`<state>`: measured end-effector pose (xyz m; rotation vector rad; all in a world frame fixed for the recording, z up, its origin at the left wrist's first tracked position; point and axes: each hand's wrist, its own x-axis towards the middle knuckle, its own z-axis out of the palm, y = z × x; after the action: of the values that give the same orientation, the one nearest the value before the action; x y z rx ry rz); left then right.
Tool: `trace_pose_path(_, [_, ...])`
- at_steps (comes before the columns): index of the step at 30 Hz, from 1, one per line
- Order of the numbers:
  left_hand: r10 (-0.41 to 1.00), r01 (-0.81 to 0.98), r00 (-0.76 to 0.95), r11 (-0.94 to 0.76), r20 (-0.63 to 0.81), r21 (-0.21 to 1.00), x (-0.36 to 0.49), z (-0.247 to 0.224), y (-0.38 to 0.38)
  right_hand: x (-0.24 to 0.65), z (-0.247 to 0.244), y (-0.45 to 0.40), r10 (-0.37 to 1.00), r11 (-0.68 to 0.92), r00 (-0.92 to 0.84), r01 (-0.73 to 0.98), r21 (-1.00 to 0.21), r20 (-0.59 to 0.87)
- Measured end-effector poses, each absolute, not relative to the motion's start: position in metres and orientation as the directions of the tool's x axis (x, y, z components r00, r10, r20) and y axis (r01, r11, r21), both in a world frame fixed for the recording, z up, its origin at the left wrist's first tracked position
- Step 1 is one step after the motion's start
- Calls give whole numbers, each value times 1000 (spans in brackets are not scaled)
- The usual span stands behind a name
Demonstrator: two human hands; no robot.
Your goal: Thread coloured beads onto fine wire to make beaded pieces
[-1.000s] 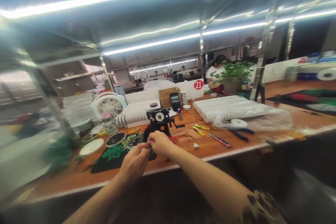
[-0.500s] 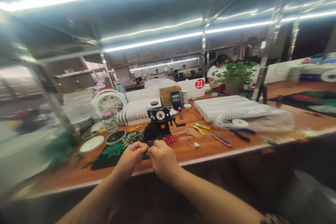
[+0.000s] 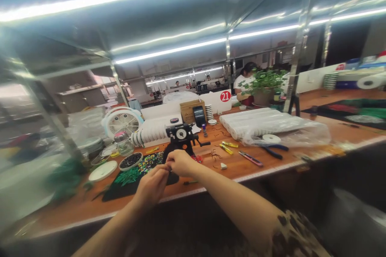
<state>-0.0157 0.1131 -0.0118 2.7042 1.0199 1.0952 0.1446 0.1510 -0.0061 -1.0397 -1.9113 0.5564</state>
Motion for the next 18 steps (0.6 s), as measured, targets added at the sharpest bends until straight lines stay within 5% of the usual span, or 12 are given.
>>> trace_pose_path(2, [807, 397, 339, -588, 483, 705, -13, -9, 112, 146, -9, 146, 828, 554, -210, 445, -703, 520])
trace_pose_path(4, [956, 138, 204, -240, 210, 961, -11, -7, 112, 149, -12, 138, 790, 582, -89, 420, -697, 606])
trace_pose_path(7, [982, -56, 189, 40, -29, 998, -10, -7, 113, 153, -17, 125, 727, 622, 62, 359, -695, 683])
trace_pose_path(18, [970, -167, 201, 171, -136, 971, -5, -3, 104, 137, -40, 92, 891, 444, -78, 351, -824, 447])
